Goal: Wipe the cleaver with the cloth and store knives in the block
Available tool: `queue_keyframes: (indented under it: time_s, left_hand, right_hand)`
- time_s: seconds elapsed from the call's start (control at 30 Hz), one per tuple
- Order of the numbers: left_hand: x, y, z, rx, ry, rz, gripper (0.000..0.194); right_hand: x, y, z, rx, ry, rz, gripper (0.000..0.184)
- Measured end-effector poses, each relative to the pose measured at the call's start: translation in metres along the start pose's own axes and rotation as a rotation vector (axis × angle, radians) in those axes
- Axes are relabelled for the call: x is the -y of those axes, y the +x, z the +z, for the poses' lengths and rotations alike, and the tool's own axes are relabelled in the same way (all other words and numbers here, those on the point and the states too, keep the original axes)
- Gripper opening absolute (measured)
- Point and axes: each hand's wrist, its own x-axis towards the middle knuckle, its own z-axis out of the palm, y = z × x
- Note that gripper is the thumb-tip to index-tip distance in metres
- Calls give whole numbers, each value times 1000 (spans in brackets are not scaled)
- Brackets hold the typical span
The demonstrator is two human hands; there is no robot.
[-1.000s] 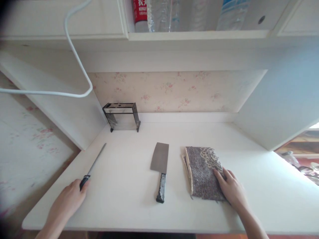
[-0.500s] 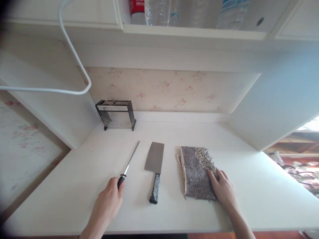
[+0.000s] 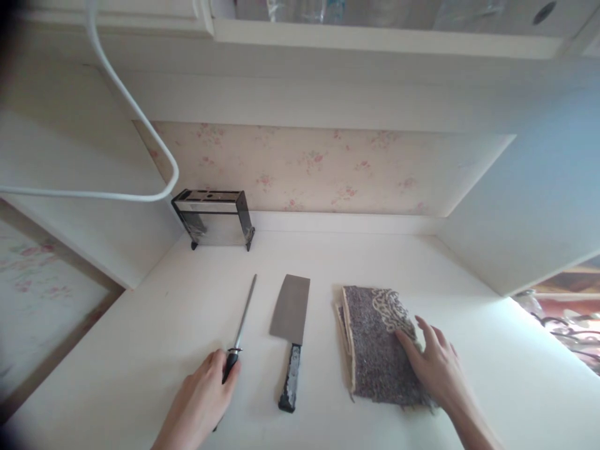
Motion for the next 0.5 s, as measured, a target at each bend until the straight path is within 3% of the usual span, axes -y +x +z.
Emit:
queue_keyframes:
  time_s: [0.07, 0.13, 0.2, 0.3, 0.33, 0.43, 0.5]
  left_hand:
    - [8, 4, -10, 40, -55, 19, 29]
    - [19, 13, -24, 37, -117, 35, 35]
    - [35, 30, -42, -2, -216, 54, 39]
    - [66, 77, -74, -34, -531, 46, 42]
    - [76, 97, -86, -74, -644, -3, 43]
    - [101, 157, -122, -390, -898, -68, 44]
    - [110, 190, -144, -495, -890, -71, 44]
  right_hand:
    - [25, 4, -9, -87, 8, -15, 70]
    - [58, 7, -14, -73, 148, -26, 62]
    - [98, 8, -13, 68, 345, -78, 52]
    - [165, 10, -1, 365, 545, -254, 39]
    - [188, 11, 5, 447, 602, -303, 36]
    - [258, 20, 26, 624, 727, -401, 34]
    - [303, 29, 39, 676, 802, -372, 39]
